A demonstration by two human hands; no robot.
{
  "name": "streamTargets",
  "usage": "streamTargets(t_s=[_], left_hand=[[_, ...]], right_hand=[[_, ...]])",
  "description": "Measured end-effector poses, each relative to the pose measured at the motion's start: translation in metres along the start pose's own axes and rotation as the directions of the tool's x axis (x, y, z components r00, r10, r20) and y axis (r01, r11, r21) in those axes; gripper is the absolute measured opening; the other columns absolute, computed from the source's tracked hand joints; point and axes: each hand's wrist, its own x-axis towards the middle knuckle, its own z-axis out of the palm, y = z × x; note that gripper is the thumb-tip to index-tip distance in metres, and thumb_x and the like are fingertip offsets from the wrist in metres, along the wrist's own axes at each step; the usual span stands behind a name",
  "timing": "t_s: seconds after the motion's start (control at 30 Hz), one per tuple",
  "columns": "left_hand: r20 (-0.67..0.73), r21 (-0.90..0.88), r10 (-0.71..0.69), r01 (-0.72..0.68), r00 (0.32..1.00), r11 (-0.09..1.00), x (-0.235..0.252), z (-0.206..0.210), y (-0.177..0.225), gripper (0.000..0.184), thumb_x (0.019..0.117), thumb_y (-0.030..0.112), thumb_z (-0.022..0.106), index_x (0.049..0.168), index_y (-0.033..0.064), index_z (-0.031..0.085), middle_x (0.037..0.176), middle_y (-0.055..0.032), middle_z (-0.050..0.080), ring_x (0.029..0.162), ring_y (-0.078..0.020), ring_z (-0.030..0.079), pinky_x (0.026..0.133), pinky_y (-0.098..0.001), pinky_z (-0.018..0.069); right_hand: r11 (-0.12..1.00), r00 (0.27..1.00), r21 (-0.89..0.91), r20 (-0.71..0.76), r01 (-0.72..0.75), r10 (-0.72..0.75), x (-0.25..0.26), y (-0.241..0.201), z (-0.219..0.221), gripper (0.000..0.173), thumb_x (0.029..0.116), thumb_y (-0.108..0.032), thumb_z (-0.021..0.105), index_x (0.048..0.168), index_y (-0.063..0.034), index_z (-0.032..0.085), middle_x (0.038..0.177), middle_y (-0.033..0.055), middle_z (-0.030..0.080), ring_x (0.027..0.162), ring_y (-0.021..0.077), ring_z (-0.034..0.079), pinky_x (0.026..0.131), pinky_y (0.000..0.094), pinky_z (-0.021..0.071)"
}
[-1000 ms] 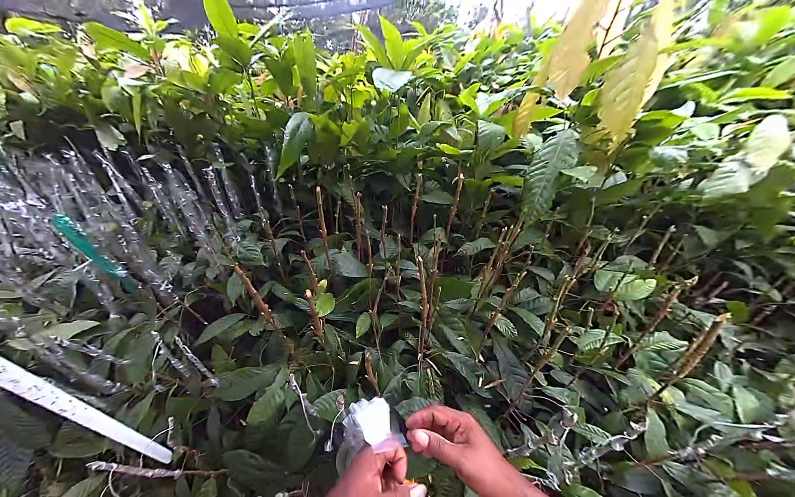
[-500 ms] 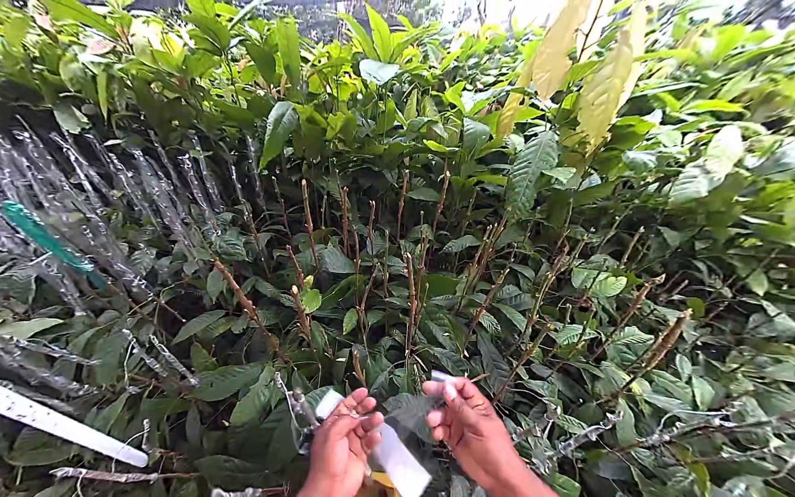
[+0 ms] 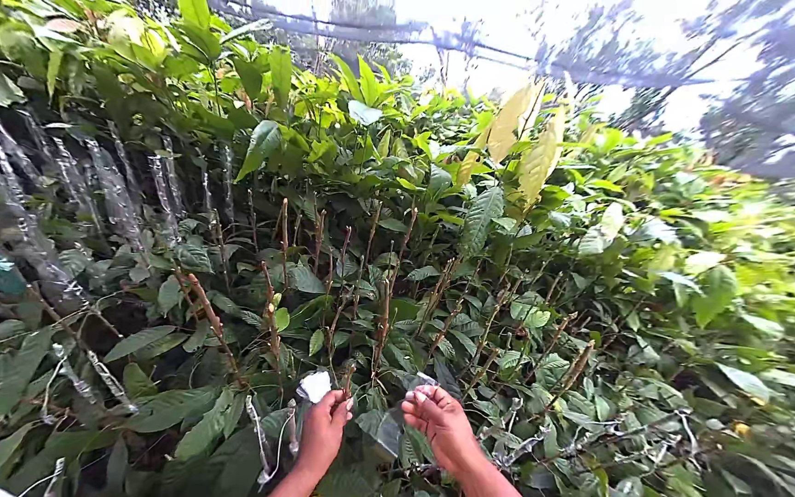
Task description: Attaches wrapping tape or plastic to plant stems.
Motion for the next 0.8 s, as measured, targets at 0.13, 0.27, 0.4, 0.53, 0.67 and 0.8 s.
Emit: streamTargets(t_s=[0.13,0.27,0.4,0.53,0.67,0.8], left_hand=[[0.073,-0.063,0.010,-0.006,0.997,0.998,0.009,-0.003,-0.004,0.020,0.0991,0.015,0.065,0.111,0.0016,0.072,0.095,-0.0080,0.076,0.080,-0.0145,0.074,0.080,-0.0349,0.0626],[0.212,-0.154,-0.017,0.051,0.977,0.987,0.010,-0.007,-0.004,0.023,0.0984,0.017,0.068,0.115,0.0018,0.071,0.100,-0.0081,0.076,0.081,-0.0148,0.074,0.080,-0.0341,0.0630],[0.291,-0.265,-0.019,0.100,0.956,0.959,0.013,-0.007,-0.022,0.033,0.0939,0.012,0.071,0.125,0.0024,0.067,0.112,-0.0102,0.073,0.090,-0.0177,0.074,0.083,-0.0366,0.0626],[0.368,-0.538,-0.079,0.281,0.927,0.795,0.014,-0.009,-0.027,0.031,0.1028,0.004,0.053,0.133,-0.0034,0.056,0.114,-0.0156,0.071,0.089,-0.0230,0.073,0.081,-0.0398,0.0625],[0.428,-0.633,-0.055,0.342,0.902,0.694,0.021,-0.010,-0.034,0.027,0.1071,0.014,0.051,0.126,-0.0040,0.058,0.102,-0.0149,0.073,0.083,-0.0229,0.074,0.077,-0.0395,0.0629],[0.365,-0.574,-0.035,0.255,0.930,0.778,0.023,-0.013,-0.032,0.017,0.0943,0.005,0.070,0.107,-0.0053,0.064,0.089,-0.0123,0.074,0.076,-0.0199,0.074,0.075,-0.0358,0.0638]], right_hand=[[0.988,0.995,-0.132,0.052,-0.075,0.082,0.007,-0.005,0.008,0.008,0.1059,0.000,0.048,0.112,0.0014,0.052,0.100,0.0179,0.072,0.083,0.0282,0.075,0.074,0.0408,0.0636],[0.796,0.980,-0.604,0.180,0.043,0.083,0.026,-0.007,0.029,0.017,0.1031,-0.007,0.059,0.117,0.0029,0.062,0.098,0.0132,0.071,0.081,0.0210,0.073,0.076,0.0367,0.0630],[0.297,0.936,-0.920,0.313,0.256,0.164,0.046,-0.006,0.060,0.025,0.1044,-0.017,0.057,0.122,-0.0033,0.069,0.108,0.0123,0.074,0.094,0.0214,0.074,0.091,0.0424,0.0600],[0.104,0.876,-0.924,0.381,0.367,0.295,0.060,-0.004,0.076,0.028,0.1019,-0.016,0.060,0.126,-0.0052,0.070,0.117,0.0155,0.073,0.108,0.0277,0.071,0.102,0.0503,0.0546],[0.055,0.829,-0.893,0.437,0.448,0.349,0.063,-0.003,0.081,0.024,0.0968,-0.013,0.067,0.118,-0.0070,0.075,0.118,0.0142,0.073,0.112,0.0272,0.069,0.104,0.0513,0.0523],[0.071,0.793,-0.869,0.478,0.490,0.377,0.060,-0.010,0.085,0.024,0.0959,-0.009,0.066,0.118,-0.0042,0.074,0.115,0.0158,0.073,0.108,0.0278,0.069,0.101,0.0507,0.0528]])
